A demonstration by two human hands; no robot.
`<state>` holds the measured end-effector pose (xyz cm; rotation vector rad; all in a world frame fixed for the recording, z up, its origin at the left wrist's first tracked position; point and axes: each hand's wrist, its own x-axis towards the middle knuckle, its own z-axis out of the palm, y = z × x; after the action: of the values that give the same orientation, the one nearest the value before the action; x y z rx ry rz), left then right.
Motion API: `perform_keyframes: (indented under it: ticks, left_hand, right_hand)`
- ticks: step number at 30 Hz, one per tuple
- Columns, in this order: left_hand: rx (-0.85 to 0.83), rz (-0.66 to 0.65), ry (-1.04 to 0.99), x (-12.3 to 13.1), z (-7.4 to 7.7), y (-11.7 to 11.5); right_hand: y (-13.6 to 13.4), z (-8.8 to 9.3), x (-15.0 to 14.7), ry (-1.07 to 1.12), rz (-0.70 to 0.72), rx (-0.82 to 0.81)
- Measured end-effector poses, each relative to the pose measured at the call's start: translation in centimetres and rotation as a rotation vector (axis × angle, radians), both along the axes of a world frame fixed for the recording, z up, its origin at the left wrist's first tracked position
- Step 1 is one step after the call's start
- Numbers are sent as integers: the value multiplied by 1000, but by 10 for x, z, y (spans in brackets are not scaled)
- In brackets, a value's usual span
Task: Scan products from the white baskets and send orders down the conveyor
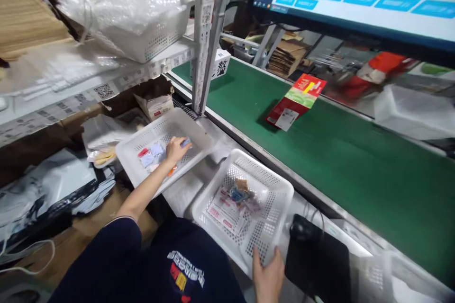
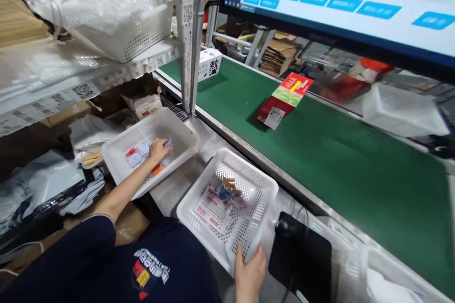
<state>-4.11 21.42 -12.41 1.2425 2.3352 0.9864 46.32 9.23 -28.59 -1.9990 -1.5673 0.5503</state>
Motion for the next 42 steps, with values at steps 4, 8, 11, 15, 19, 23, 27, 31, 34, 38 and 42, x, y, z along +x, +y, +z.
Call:
perform_keyframes:
  ticks: [4,8,11,15,19,23,27,31,34,38,42]
  left_hand:
    - [260,-156,-90,80,18,3]
    - [269,-623,-247,178,9,-8]
    - [165,-703,-213,176,7,-17]
    - [39,-228,-22,47,21,-32]
    - [-248,138,30,-79,22,-60]
    - [-408,280,12,-109,2,-85]
    - [-333,370,22,-106,5,-84]
    - [-120,335,67,-87,35,-76]
    - [15,65,-15,-35,50,-73]
    - [-2,-468,-183,33,44,-59]
    - [-97,-388,-103,8,24,-46]
  right_hand:
    - [-12,-4,-10,-21,13,31]
    - [-11,4,-16,-48,10,20]
    - [-12,6,-17,-49,15,8]
    - [-17,4,-19,-35,-15,20]
    - [-15,0,-21,-49,-36,22]
    - [-10,0,-22,-55,-25,19]
    - [-11,0,-22,-65,-39,4]
    - [-13,-1,-24,-59,-28,7]
    - [-11,0,-24,-68,-31,1]
    - [-9,1,-23,-96,-42,-5]
    - [-10,2,-23,-75,-17,-16]
